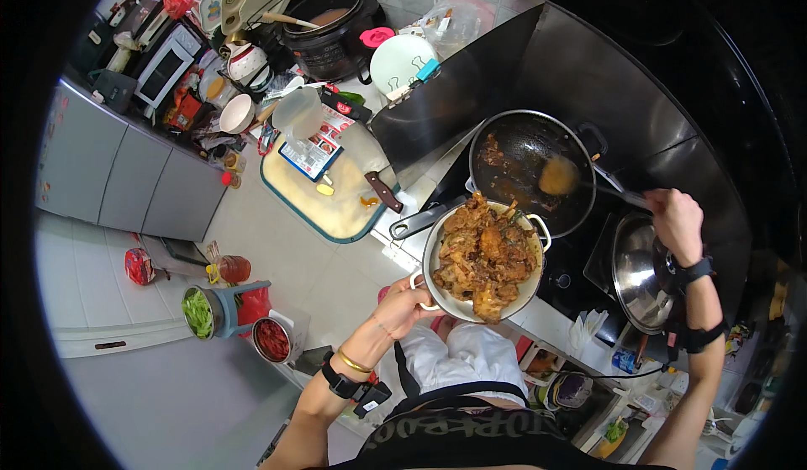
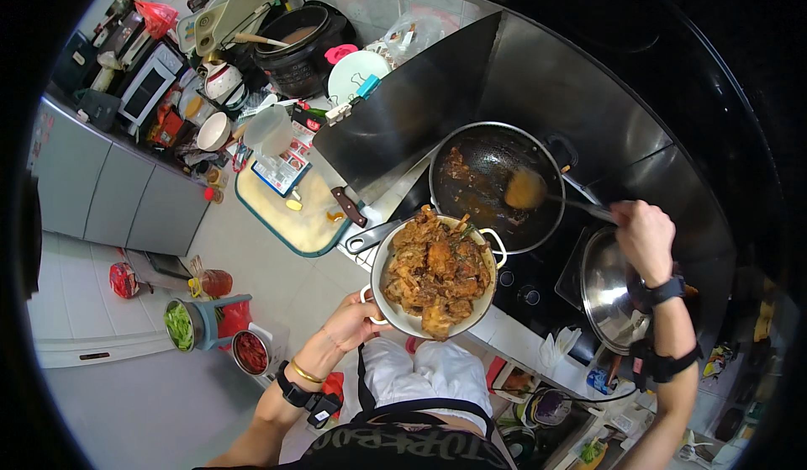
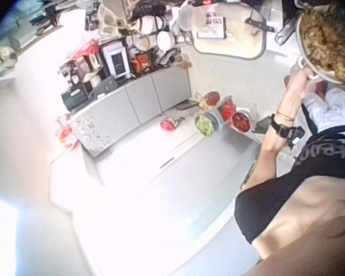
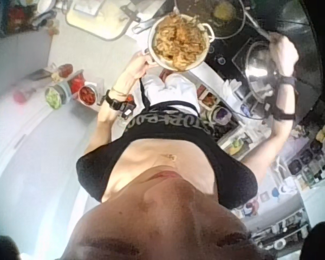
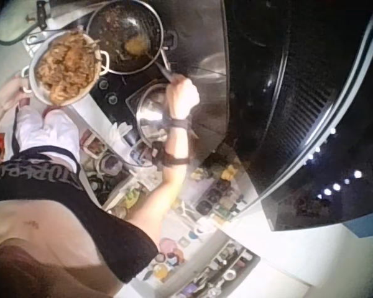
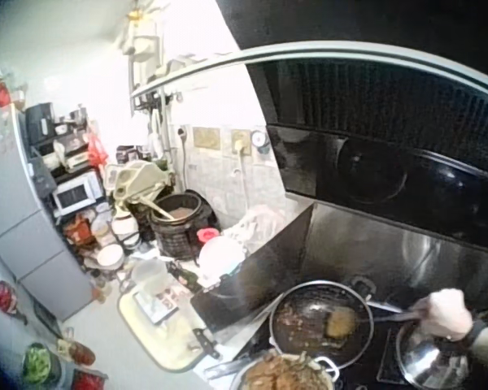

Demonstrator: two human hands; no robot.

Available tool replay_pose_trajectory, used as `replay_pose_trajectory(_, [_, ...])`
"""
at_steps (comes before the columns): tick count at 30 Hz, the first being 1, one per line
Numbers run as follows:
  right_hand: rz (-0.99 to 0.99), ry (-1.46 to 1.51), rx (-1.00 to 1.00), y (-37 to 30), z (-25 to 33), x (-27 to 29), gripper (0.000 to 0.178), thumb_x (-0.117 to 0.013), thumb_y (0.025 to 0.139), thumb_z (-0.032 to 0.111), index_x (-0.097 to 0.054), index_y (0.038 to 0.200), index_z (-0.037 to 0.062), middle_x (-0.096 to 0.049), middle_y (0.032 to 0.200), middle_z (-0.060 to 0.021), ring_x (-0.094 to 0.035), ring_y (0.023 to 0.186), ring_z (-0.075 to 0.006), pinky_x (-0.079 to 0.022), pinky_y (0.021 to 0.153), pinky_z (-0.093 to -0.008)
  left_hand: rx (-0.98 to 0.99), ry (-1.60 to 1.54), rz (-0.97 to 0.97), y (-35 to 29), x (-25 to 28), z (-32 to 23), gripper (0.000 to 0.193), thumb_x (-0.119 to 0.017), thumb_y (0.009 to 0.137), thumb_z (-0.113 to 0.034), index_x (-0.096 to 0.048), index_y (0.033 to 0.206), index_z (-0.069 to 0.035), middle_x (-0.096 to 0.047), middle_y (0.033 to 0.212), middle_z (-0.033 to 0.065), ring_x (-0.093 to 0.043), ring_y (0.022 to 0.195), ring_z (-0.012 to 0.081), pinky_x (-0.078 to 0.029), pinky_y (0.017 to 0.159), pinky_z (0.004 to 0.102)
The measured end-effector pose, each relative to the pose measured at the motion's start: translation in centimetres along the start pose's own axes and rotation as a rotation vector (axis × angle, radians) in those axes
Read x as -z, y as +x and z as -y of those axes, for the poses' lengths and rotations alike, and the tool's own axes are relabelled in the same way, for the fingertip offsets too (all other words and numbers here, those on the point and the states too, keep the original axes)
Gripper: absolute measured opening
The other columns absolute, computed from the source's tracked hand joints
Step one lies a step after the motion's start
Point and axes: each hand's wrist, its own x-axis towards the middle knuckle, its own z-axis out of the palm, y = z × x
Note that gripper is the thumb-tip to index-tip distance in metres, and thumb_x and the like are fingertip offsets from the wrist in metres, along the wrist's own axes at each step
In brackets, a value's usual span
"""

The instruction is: Cooking meat in a frying pan and transferring it to a bowl.

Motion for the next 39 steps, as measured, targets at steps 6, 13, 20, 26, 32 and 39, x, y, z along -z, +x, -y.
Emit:
replay_pose_trajectory(6, [0.360,0.184,-0.171,1.3,-1.8,-2.1,0.017,-0.059,0.075,0.010,-0.074,0.084,0.0075,-0.069,0.078,-0.0146,-0.069,0.072,-0.0266,-0.054,0.069,-0.0359,0.010,0.026,0.038,0.7,-0.7,-0.1,0.043,-0.047,0.075,0.012,-0.050,0.117,0.003,-0.056,0.114,0.0078,-0.062,0.101,0.0235,-0.057,0.086,0.0438])
replay_pose_trajectory(13, [0.253,0.830,-0.406,-1.8,0.8,-15.8,0.025,-0.061,0.089,0.018,-0.068,0.105,-0.0004,-0.071,0.083,-0.0122,-0.068,0.073,-0.0161,-0.050,0.069,-0.0270,0.001,0.057,0.059,0.8,-0.7,0.1,0.043,-0.047,0.076,0.012,-0.051,0.117,0.001,-0.057,0.112,0.0069,-0.063,0.099,0.0233,-0.057,0.085,0.0439])
replay_pose_trajectory(20, [0.123,1.119,-0.596,-5.3,4.1,-20.6,0.026,-0.058,0.093,0.016,-0.066,0.112,0.0014,-0.070,0.088,-0.0079,-0.065,0.080,-0.0126,-0.048,0.076,-0.0258,-0.022,0.100,0.045,0.8,-0.4,-0.5,0.041,-0.048,0.076,0.011,-0.054,0.115,0.000,-0.059,0.109,0.0061,-0.064,0.096,0.0210,-0.057,0.086,0.0437])
replay_pose_trajectory(26, [0.044,1.085,-0.632,-7.8,5.0,-19.1,0.026,-0.058,0.093,0.015,-0.065,0.114,0.0021,-0.070,0.095,-0.0089,-0.064,0.084,-0.0122,-0.048,0.080,-0.0261,-0.057,0.041,0.059,2.3,0.1,0.0,0.039,-0.049,0.076,0.010,-0.052,0.114,0.002,-0.062,0.103,0.0109,-0.065,0.093,0.0258,-0.054,0.089,0.0470])
replay_pose_trajectory(32, [-0.071,0.987,-0.425,-12.5,1.1,-6.9,0.027,-0.057,0.091,0.011,-0.065,0.114,-0.0009,-0.068,0.094,-0.0063,-0.058,0.083,-0.0100,-0.045,0.076,-0.0239,-0.030,0.031,0.124,4.2,-0.1,0.2,0.042,-0.046,0.077,0.009,-0.047,0.118,0.002,-0.059,0.108,0.0107,-0.063,0.097,0.0249,-0.055,0.089,0.0453])
replay_pose_trajectory(39, [-0.325,0.264,0.027,-17.5,5.9,6.6,0.028,-0.057,0.082,-0.005,-0.066,0.109,0.0013,-0.064,0.095,-0.0140,-0.061,0.079,-0.0282,-0.048,0.072,-0.0326,-0.077,0.016,0.152,7.2,-1.6,-1.0,0.042,-0.040,0.077,0.012,-0.046,0.118,0.002,-0.057,0.115,0.0159,-0.062,0.105,0.0310,-0.055,0.091,0.0458])
